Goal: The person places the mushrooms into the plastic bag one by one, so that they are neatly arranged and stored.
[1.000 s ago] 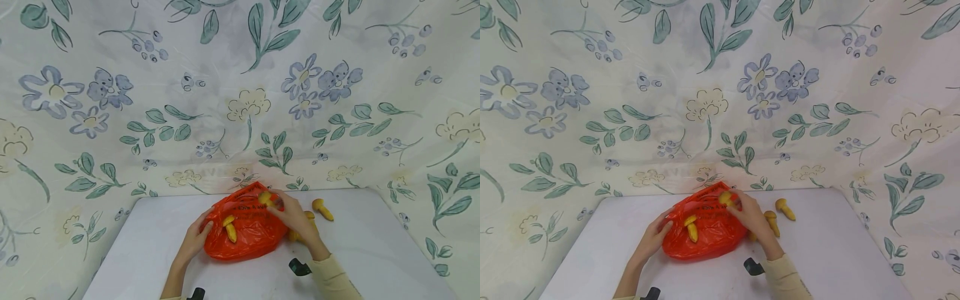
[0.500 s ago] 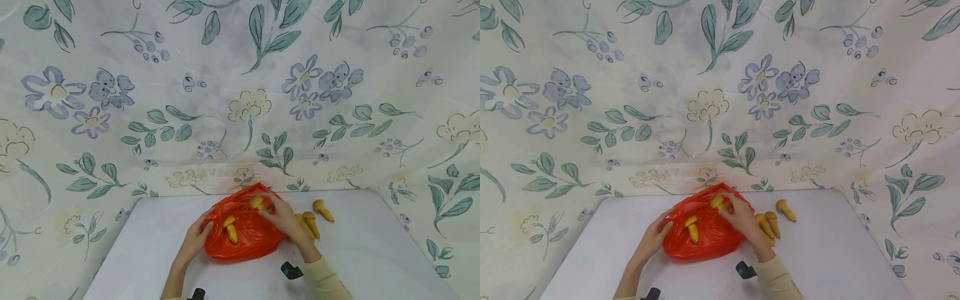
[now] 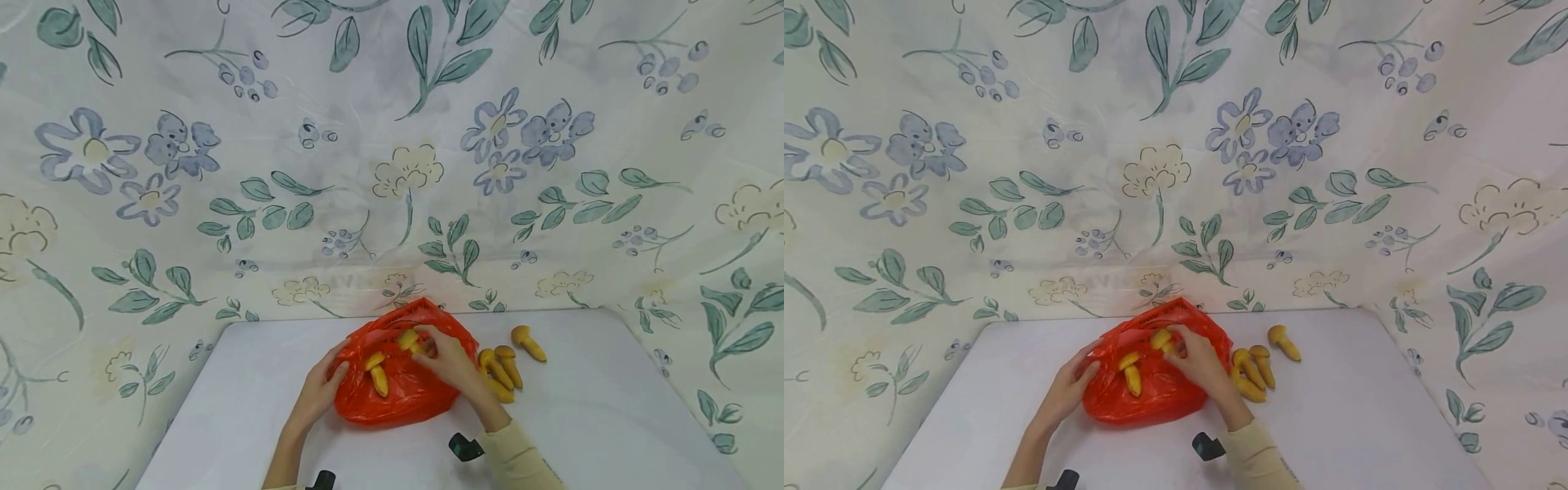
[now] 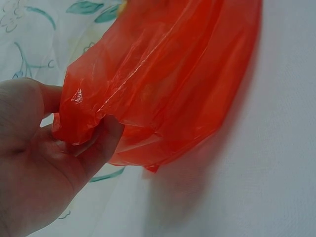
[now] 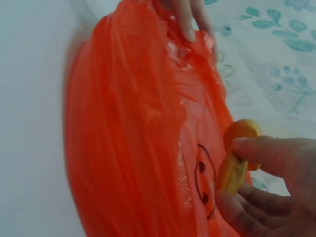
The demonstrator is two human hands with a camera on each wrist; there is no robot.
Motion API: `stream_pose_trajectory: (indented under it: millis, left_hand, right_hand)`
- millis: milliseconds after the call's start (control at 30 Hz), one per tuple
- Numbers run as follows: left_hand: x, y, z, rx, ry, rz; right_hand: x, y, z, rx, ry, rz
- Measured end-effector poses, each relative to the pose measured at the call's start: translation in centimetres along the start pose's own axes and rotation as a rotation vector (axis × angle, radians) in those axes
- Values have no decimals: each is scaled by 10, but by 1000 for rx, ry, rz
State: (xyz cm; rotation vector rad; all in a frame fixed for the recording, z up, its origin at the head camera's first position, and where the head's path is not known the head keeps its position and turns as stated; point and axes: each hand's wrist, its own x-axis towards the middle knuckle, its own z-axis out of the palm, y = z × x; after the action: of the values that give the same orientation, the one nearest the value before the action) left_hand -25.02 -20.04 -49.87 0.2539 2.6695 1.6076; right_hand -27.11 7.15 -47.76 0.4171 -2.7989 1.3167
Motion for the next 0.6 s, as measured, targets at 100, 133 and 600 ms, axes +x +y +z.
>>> stream_pose_trajectory:
  millis: [100, 133, 600]
  left_hand:
    - [0, 0, 0, -2, -1, 4]
    - [0, 0, 0, -1, -1, 5]
    - [-1, 3, 1, 19, 9, -6]
  right_hand:
    - [0, 1, 5, 3, -11, 1]
    - [1, 1, 6, 6, -13, -1]
    - [4, 2, 28, 51, -48, 63]
